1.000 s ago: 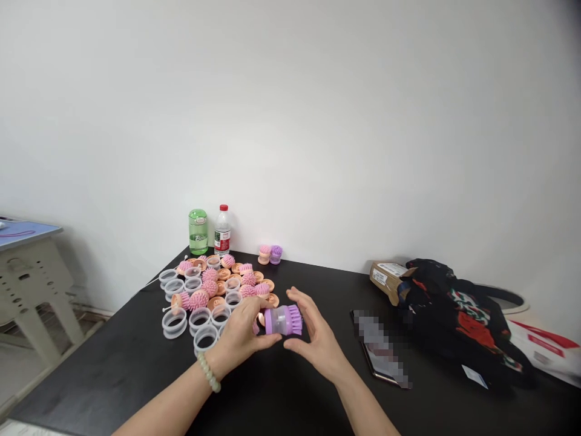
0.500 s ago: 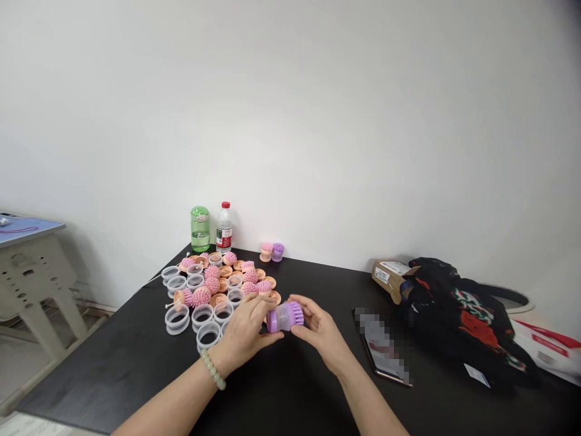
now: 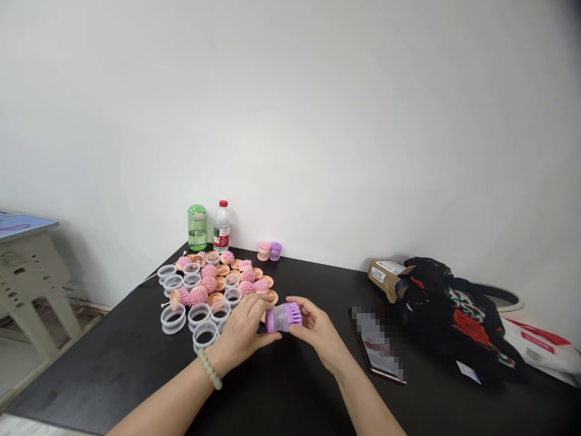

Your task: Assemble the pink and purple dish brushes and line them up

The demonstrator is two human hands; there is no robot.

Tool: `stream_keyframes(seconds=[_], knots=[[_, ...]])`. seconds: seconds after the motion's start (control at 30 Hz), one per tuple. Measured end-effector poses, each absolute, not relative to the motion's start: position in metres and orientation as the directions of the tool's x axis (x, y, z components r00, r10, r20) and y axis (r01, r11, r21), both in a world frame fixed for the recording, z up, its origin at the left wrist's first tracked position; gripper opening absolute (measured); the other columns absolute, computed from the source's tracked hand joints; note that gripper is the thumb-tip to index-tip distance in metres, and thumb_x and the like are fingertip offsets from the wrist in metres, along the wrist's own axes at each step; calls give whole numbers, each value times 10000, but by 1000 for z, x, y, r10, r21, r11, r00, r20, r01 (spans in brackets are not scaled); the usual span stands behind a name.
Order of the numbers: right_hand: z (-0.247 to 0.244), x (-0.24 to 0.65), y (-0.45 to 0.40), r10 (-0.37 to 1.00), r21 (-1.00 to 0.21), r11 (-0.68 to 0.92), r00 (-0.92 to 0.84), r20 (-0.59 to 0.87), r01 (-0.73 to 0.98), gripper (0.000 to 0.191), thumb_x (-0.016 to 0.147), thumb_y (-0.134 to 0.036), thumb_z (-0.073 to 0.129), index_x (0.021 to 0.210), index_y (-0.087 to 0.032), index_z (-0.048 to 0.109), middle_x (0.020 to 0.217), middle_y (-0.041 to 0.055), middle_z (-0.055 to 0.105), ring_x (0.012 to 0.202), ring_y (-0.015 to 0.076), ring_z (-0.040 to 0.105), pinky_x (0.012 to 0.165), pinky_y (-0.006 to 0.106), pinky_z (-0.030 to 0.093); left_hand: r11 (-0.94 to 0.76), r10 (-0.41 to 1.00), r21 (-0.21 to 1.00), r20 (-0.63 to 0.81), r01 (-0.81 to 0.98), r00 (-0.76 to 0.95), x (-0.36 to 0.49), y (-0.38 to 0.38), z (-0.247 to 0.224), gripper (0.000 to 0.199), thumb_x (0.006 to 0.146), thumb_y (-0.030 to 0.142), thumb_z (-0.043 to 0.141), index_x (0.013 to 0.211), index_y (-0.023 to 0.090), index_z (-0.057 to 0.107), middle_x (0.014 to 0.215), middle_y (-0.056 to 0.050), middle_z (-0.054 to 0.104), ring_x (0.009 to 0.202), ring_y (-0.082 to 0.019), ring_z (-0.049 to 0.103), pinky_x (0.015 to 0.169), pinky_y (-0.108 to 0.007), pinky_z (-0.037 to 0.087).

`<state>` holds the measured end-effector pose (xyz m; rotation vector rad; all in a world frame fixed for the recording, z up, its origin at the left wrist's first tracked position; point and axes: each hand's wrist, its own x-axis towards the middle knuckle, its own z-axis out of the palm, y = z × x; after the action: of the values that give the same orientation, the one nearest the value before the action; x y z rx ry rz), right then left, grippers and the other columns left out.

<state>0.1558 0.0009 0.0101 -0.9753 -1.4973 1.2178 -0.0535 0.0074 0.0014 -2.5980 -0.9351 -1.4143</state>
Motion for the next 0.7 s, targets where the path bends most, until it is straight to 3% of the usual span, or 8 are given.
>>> stream_keyframes(seconds=[0.07,0.17,0.33,0.43,0.57,0.63,0.7], knots=[[10,156,0,950,-980,198,-251,188,12,593,667,-369,845,1205,-250,626,1166,72,692,1100,280,636,980,436,470,-820,489,251,775,515,401,-54,8,1,520,730,216,804,1147,217,492,1183,-116,632,1114,-280,629,899,-424,558],[13,157,-1,949,-978,201,-258,180,56,463,690,-349,824,1109,-229,669,1046,55,715,1013,264,650,942,415,478,-801,549,332,739,498,391,-54,6,4,450,747,216,777,1113,217,516,1174,-106,624,1097,-274,623,889,-417,545],[19,163,-3,917,-943,318,-282,282,94,494,582,-302,894,1020,-238,676,995,35,666,958,249,626,857,358,497,-624,779,671,497,400,383,-53,3,20,281,756,293,728,969,199,571,901,-20,640,776,-180,603,672,-300,508],[20,162,-6,851,-897,437,-351,391,60,451,599,-293,899,990,-254,676,1061,47,640,1026,256,612,890,352,484,-499,819,836,367,231,441,-53,1,27,265,797,358,654,987,192,575,780,17,584,657,-134,524,571,-244,436],[19,161,-9,778,-839,545,-377,503,5,350,664,-242,865,951,-284,668,1074,48,634,1030,246,614,875,355,492,-135,798,988,152,-73,583,-54,-1,31,277,878,455,539,970,198,588,785,4,557,600,-122,509,495,-234,431],[19,165,-8,779,-824,566,-315,542,-19,345,668,-240,858,941,-282,652,1085,55,624,1034,252,613,850,354,504,73,753,976,81,-205,653,-55,-1,31,297,867,473,567,944,188,602,807,-13,565,570,-121,522,456,-233,432],[20,173,-3,813,-836,549,-241,530,12,388,657,-250,853,977,-274,635,1109,59,612,1038,254,608,851,353,504,163,722,936,103,-313,684,-57,2,30,328,858,475,600,961,165,624,839,-38,596,569,-125,556,489,-248,459]])
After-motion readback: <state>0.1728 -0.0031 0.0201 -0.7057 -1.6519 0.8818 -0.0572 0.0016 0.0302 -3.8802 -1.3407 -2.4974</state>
